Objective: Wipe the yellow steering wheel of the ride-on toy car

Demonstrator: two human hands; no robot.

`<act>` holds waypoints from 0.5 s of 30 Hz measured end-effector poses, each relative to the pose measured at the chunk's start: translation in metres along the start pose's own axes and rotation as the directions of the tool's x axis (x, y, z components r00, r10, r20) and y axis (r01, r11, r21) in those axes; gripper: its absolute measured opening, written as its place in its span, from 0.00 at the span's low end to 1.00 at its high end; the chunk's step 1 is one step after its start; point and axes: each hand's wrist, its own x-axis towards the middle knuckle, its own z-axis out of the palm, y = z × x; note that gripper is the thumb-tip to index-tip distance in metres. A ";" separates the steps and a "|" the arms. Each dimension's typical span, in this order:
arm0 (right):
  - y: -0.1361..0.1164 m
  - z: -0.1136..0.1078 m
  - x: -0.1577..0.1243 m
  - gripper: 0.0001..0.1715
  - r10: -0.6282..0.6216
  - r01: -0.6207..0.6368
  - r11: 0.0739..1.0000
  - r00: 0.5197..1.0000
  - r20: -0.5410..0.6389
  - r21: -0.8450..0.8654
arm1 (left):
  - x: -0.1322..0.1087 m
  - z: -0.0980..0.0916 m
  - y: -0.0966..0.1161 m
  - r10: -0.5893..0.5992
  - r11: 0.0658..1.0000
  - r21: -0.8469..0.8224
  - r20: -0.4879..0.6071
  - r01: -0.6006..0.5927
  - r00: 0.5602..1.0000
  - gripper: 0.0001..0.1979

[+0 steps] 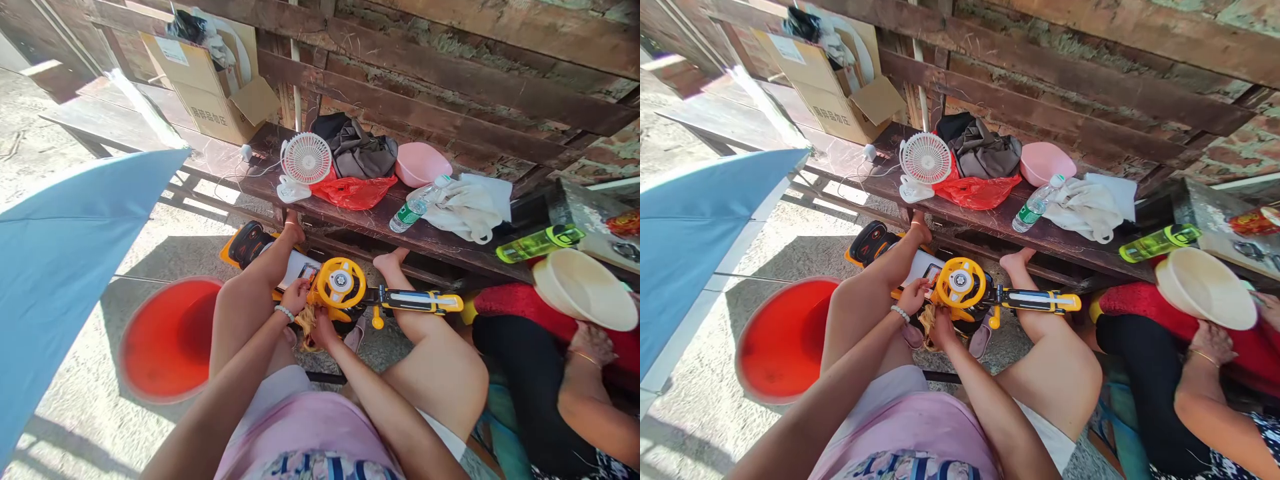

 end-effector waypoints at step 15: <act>0.019 -0.038 -0.041 0.29 0.069 0.044 0.917 0.962 0.265 -0.397 | -0.002 -0.002 0.001 -0.071 0.997 0.035 0.027 0.070 0.997 0.10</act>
